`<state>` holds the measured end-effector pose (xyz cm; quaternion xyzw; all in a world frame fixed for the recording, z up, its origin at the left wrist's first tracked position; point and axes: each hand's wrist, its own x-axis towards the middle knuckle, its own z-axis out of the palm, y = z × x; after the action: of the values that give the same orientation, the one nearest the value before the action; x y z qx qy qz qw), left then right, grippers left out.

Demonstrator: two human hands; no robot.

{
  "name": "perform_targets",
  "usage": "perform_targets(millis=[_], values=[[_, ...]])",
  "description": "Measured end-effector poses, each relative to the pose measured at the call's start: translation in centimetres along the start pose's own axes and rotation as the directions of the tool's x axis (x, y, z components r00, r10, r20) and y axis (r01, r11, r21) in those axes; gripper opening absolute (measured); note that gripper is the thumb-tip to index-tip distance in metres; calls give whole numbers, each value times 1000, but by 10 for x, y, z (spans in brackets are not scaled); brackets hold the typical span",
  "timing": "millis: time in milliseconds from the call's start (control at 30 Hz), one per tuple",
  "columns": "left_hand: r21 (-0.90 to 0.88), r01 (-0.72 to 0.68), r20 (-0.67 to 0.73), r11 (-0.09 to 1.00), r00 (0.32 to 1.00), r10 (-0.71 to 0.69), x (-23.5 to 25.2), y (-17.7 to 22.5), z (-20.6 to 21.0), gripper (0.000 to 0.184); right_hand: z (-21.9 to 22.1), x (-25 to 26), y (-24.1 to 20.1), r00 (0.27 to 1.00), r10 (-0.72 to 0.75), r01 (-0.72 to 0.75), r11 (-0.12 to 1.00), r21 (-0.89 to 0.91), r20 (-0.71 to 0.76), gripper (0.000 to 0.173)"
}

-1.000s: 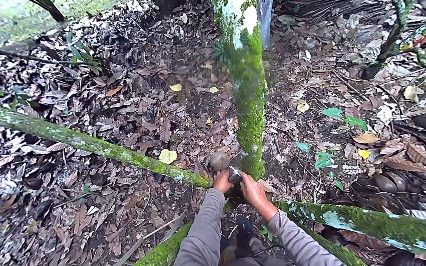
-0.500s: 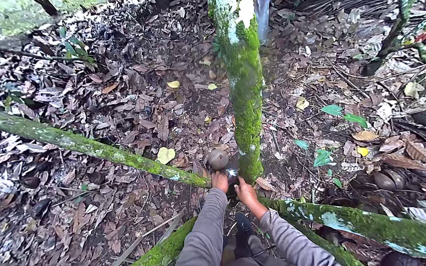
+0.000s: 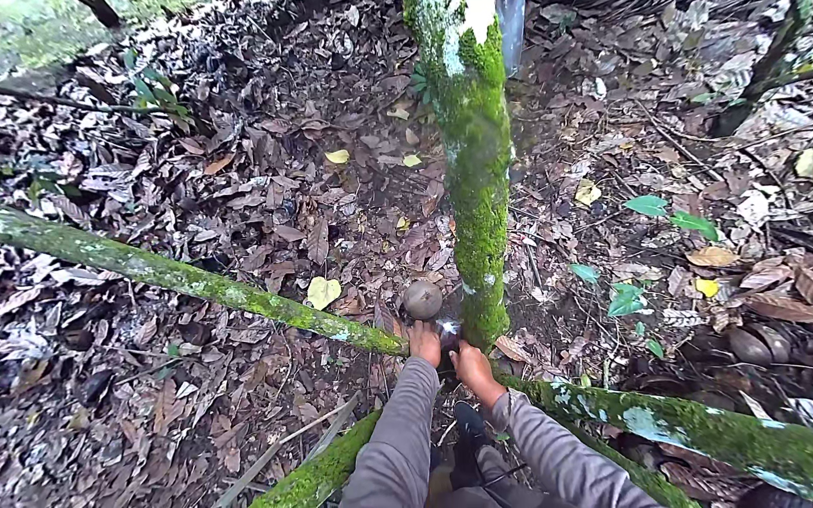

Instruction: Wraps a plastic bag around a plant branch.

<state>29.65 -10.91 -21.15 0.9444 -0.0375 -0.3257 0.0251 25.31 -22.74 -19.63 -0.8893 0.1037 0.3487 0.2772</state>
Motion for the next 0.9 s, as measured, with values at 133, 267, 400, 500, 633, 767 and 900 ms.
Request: perform_targets(millis=[133,267,400,500,633,767,900], values=[[-100,-1,-57,995,998,-5,-7,-5,-5,65,-2,-9,25,982,-40,62,992,-113,185,41],[-523,-59,-404,850,896,-187,-32,-8,-10,59,-19,-28,21,957,-91,183,926,-330,277,34],[-706,-212,-446,676,874,-193,-76,7,-15,28,-39,-53,-9,952,-120,246,847,-472,281,26],[-673,-421,-526,608,850,5,-112,24,-11,17,-43,-55,-9,926,-352,376,886,-270,135,33],[-604,-530,-686,595,726,-48,-143,46,-4,13,-35,-61,-9,869,-495,493,861,-122,15,31],[-482,-639,-764,599,641,69,-184,80,-6,16,-38,-95,-63,961,-172,266,782,-563,215,30],[-418,-645,-721,640,664,198,-203,87,-12,19,-22,-77,-65,875,-111,440,588,-678,471,43]])
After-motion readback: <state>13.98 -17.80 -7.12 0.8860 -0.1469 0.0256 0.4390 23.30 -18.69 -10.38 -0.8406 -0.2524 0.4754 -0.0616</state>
